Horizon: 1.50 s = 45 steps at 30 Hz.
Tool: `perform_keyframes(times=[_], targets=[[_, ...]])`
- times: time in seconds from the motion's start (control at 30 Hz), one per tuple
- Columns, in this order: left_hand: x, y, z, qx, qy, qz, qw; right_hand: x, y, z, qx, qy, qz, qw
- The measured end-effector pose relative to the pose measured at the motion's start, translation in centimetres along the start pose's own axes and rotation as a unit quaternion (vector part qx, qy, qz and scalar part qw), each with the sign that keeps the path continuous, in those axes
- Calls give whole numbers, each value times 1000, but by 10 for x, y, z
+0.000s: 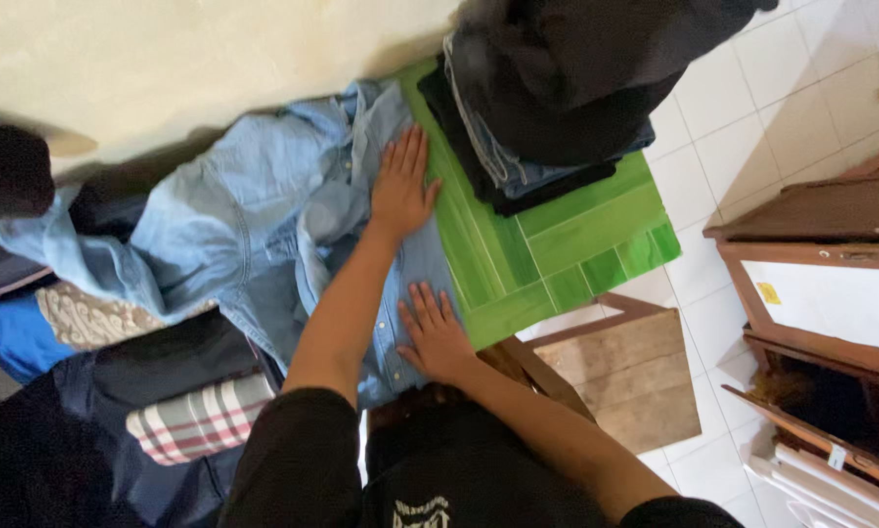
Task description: The person smooths a denim shirt, folds the sleeves and sides inward, and rolls it up before placing it into an open suitcase. The person then picks up a black hoodie, unfolds it, and smooths it out on the table.
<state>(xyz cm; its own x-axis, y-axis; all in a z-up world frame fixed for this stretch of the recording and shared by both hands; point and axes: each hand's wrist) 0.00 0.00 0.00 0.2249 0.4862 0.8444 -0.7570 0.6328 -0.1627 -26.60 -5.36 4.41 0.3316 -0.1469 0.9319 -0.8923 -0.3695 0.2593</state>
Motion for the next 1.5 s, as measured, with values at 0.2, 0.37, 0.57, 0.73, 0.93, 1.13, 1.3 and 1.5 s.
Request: perform_keyframes(times=[0.2, 0.37, 0.57, 0.73, 0.93, 1.13, 1.3, 1.5], targets=[[19, -36, -5, 43, -47, -62, 996, 17, 27, -9, 32, -28, -5, 999], [12, -60, -15, 27, -54, -25, 998, 24, 61, -12, 102, -115, -60, 986], [-1, -28, 7, 60, -56, -91, 992, -45, 116, 1, -76, -336, 40, 938], [-7, 51, 44, -40, -65, -103, 992, -121, 132, 24, -353, -429, 137, 820], [17, 80, 36, -99, -31, -71, 992, -157, 105, 45, -169, -590, 54, 787], [14, 85, 37, -104, -17, -46, 993, -190, 118, 22, -168, -508, -30, 844], [16, 84, 41, -101, -17, -34, 994, -238, 143, 9, -162, -335, -40, 927], [20, 87, 50, -87, -45, -11, 995, -217, 138, 21, -234, -206, -25, 950]])
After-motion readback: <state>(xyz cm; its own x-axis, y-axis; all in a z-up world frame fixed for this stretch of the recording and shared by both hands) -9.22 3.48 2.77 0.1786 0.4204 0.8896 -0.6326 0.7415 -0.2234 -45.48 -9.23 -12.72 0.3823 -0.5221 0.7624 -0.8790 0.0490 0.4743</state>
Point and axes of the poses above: each hand's wrist, its own y-axis away from the middle knuckle, its own x-axis out of the back of the hand, z = x × y, and after that the axes turned 7 degrees about y, right-handed
